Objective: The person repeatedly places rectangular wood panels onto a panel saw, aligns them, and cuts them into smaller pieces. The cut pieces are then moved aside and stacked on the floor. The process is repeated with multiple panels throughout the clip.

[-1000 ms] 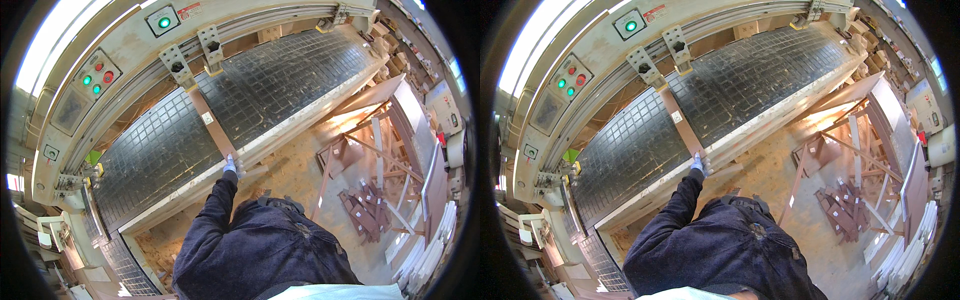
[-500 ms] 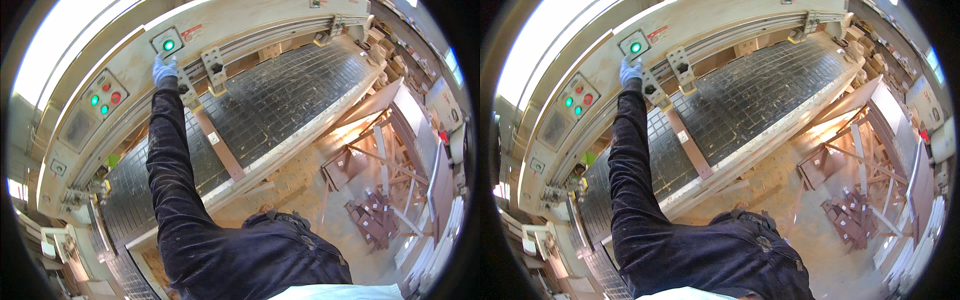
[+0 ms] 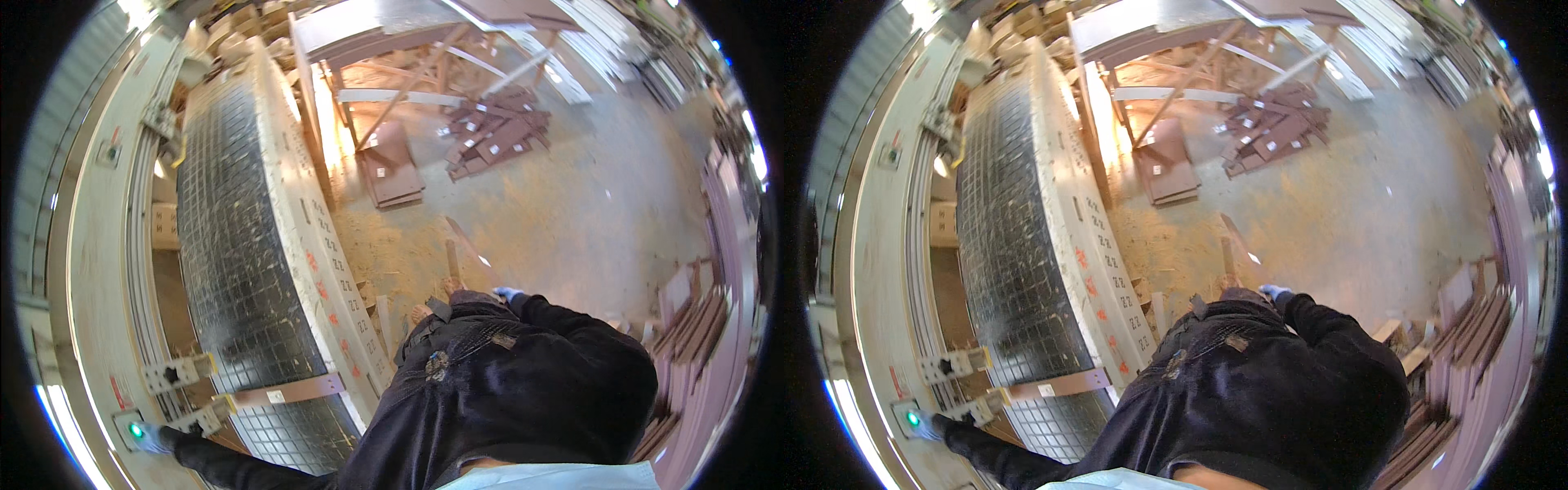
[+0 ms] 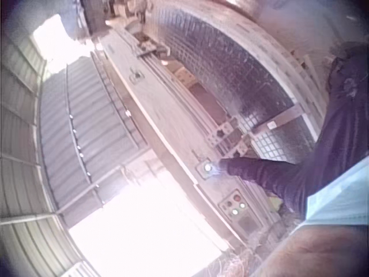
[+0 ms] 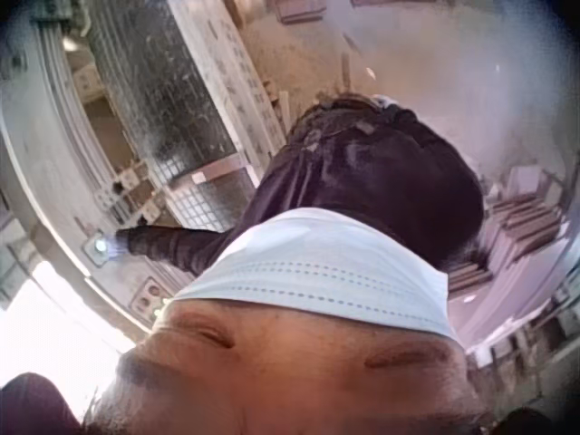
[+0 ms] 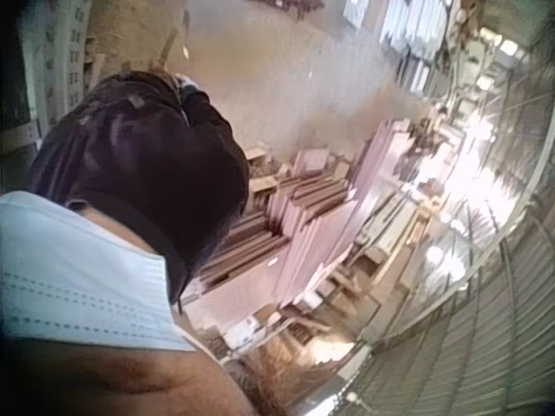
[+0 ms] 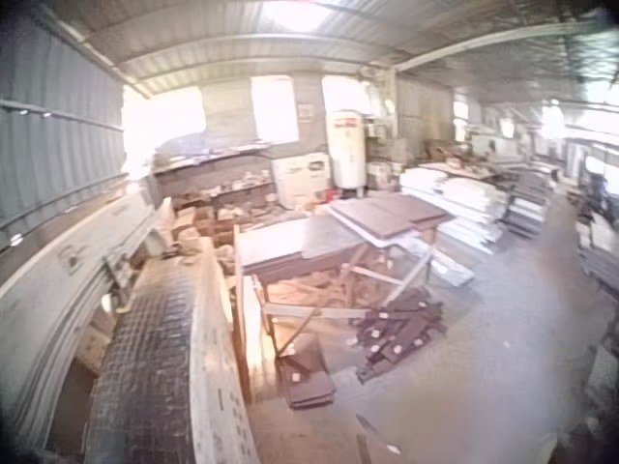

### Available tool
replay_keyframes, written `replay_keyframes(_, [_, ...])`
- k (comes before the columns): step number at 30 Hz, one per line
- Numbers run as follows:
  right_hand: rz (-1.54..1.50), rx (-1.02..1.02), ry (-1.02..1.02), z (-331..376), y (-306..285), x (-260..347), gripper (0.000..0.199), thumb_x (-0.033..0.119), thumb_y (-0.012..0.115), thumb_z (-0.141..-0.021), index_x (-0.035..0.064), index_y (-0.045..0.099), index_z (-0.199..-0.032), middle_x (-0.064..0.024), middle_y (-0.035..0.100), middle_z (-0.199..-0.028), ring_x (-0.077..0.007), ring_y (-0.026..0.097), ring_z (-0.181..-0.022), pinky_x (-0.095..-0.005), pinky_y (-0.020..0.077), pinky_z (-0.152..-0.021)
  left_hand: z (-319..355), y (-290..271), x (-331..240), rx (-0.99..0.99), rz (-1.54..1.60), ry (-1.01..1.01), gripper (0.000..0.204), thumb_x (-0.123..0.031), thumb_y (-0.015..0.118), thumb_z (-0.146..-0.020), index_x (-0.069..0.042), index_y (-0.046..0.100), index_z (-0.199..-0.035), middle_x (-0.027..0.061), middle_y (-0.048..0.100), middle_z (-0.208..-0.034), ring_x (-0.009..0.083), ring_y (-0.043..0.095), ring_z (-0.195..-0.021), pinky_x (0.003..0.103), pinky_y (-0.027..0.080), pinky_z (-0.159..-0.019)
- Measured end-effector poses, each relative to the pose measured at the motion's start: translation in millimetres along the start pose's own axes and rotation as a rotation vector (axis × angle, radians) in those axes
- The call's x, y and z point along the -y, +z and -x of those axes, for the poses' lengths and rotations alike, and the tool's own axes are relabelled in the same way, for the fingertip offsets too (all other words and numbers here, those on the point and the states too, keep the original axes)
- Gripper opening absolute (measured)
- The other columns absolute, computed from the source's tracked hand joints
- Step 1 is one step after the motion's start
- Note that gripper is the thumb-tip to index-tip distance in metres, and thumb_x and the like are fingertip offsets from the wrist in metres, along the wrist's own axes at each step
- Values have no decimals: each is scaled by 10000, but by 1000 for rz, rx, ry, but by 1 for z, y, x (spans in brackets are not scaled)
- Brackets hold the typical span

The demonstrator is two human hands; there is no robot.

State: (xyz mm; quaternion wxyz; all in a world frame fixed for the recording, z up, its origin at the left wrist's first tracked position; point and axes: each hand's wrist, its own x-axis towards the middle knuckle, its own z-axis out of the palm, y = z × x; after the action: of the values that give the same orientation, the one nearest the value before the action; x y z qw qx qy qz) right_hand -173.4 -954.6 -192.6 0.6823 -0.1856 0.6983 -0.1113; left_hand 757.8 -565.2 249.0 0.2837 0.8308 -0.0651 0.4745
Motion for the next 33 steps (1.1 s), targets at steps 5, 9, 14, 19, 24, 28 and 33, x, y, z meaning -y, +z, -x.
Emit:
replay_keyframes(5, [40,-197,34,42,30,64,432,452,762,-656,75,616,-807,-55,529,-647,-189,507,-551,-388,445,-523,214,-61,-190,-104,260,489,391,-297,577,-890,-30,519,-1171,128,558,-1062,261,555,-982,373,484,-845])
replay_keyframes(9, [-65,-279,-68,23,13,113,378,438,751,-677,113,579,-769,-23,483,-661,-182,463,-568,-392,454,-566,399,-104,-289,436,809,-176,347,-108,601,-805,-76,534,-1143,65,511,-1136,202,485,-1061,329,426,-919])
replay_keyframes(14, [-338,-279,-252,-8,-5,247,580,455,752,-678,53,609,-1072,-97,570,-922,-242,559,-833,-475,475,-701,508,-166,-329,847,429,46,353,-148,667,-784,-55,553,-1104,134,477,-1231,285,467,-1150,392,363,-1015])
replay_keyframes(19, [-390,309,-382,22,34,449,879,726,513,-748,228,240,-1419,-135,364,-1395,-302,385,-1254,-597,314,-968,548,-219,-329,803,338,-42,400,-173,685,-769,-68,547,-1129,145,484,-1225,313,471,-1144,431,373,-999])
replay_keyframes(24, [261,871,-248,-7,150,467,637,615,503,-839,268,367,-1356,-64,472,-1330,-268,498,-1100,-545,408,-900,605,-271,-364,809,171,-227,405,-162,689,-722,-80,571,-1101,151,524,-1203,316,486,-1129,405,377,-987])
replay_keyframes(28, [616,940,42,-34,215,325,352,502,542,-863,282,529,-1138,8,587,-1041,-225,571,-858,-459,482,-687,647,-332,-384,776,60,-405,403,-238,680,-737,-112,573,-1104,142,541,-1203,323,504,-1122,402,408,-960])
replay_keyframes(33, [1281,961,165,-21,194,167,429,448,577,-841,234,500,-1204,-25,583,-1148,-240,583,-869,-462,467,-683,706,-429,-364,647,-219,-766,416,-283,701,-736,-133,567,-1101,142,541,-1196,328,516,-1106,408,425,-937])
